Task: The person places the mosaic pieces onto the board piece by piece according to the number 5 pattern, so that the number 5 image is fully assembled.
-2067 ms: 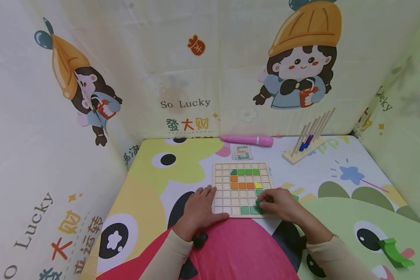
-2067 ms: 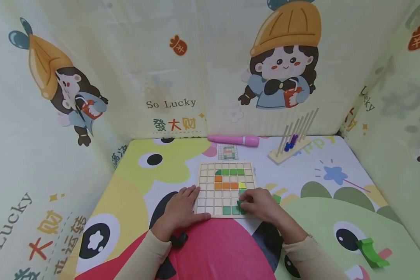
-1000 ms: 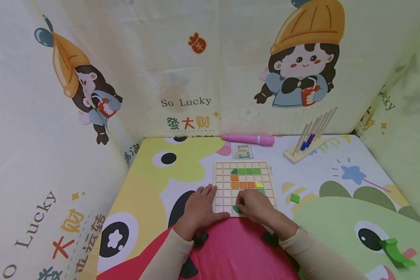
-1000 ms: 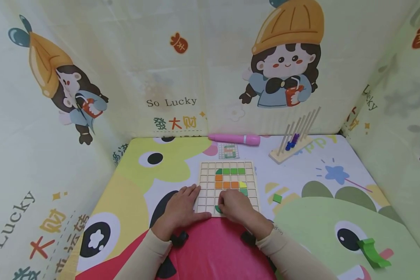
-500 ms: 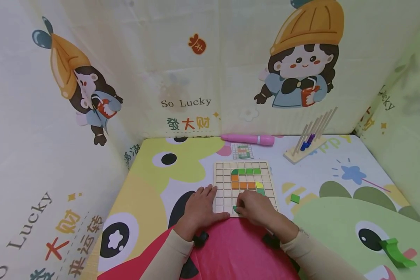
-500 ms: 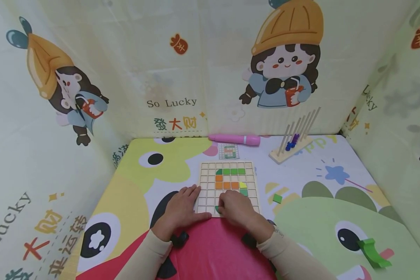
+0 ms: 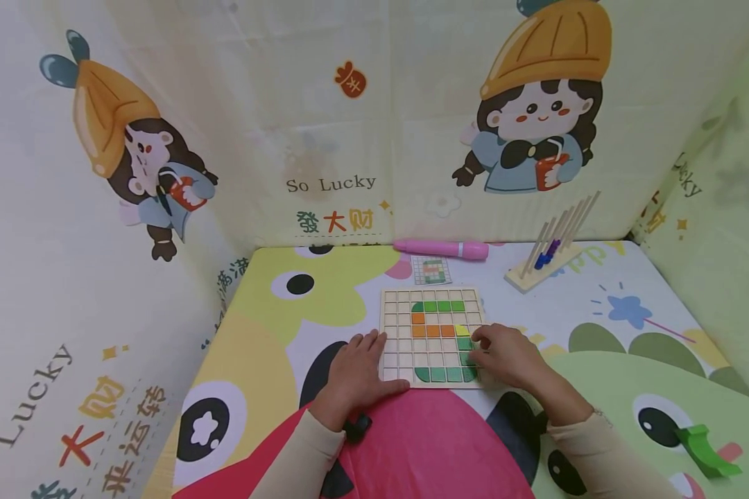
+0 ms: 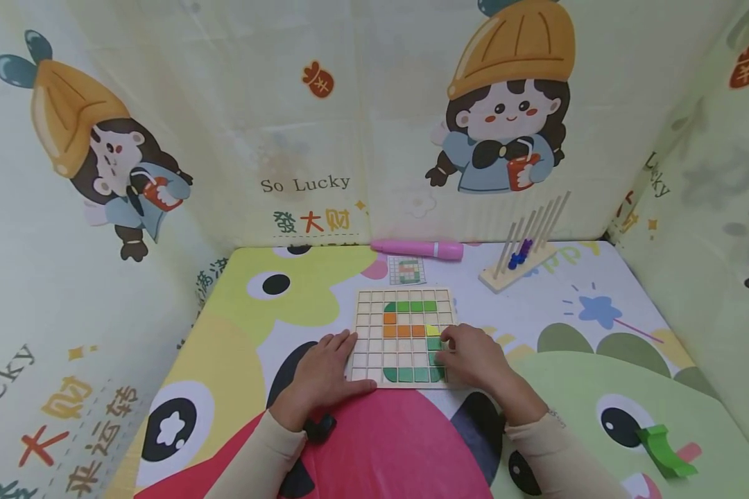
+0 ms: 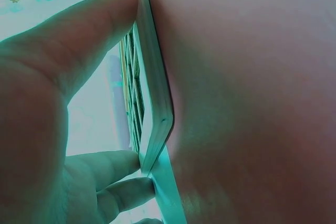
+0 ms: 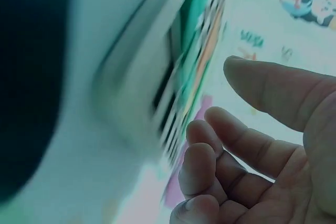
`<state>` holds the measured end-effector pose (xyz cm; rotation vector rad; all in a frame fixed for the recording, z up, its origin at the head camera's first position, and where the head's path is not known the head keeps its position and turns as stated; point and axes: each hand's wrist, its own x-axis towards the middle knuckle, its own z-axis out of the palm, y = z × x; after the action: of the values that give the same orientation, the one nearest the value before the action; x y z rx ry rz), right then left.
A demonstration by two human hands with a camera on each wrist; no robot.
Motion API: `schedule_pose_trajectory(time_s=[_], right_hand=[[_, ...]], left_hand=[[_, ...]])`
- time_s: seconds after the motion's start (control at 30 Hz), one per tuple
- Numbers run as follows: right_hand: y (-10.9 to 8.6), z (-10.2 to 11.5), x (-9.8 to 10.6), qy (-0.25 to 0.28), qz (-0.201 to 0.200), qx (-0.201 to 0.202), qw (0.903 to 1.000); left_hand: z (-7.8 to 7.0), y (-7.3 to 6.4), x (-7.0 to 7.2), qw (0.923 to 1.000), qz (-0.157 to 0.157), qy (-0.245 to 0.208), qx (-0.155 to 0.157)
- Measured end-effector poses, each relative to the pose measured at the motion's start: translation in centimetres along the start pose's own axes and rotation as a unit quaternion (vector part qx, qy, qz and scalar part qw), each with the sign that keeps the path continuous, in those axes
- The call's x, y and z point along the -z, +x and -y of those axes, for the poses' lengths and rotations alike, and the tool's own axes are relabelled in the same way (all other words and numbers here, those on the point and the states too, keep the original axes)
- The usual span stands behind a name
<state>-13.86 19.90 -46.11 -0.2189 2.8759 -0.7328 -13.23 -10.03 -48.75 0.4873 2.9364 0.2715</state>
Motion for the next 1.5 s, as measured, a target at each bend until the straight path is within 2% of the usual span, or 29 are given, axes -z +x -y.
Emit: schedule_pose_trajectory(time_s=[0.3, 0.5, 0.6, 1.3, 1.5], right_hand=[[-1.2, -3.9, 1.0, -0.014, -0.011, -0.051, 0.9985], [-2.1, -6.3, 1.9, -0.029, -0.039, -0.052, 0.9975], [-2.3, -7.1, 2.3, -0.036, -0.040, -0.044, 0.9976], [-2.4, -7.5, 2.3, -0.031, -0.037, -0.046, 0.9978], [-2.6, -7.5, 2.4, -0.004, -0.041, -0.018, 0.9990]], left_hand=[[0.1, 0.1, -0.2, 1.0000, -0.002, 0.001, -0.002], [0.1, 0.1, -0.3, 1.0000, -0.003, -0.008, -0.001], [0.1, 0.1, -0.2, 1.0000, -0.001, -0.009, 0.002], [0.0, 0.1, -0.2, 0.9999, 0.002, -0.012, 0.002], [0.0, 0.0, -0.3, 0.9999, -0.001, -0.011, 0.002]])
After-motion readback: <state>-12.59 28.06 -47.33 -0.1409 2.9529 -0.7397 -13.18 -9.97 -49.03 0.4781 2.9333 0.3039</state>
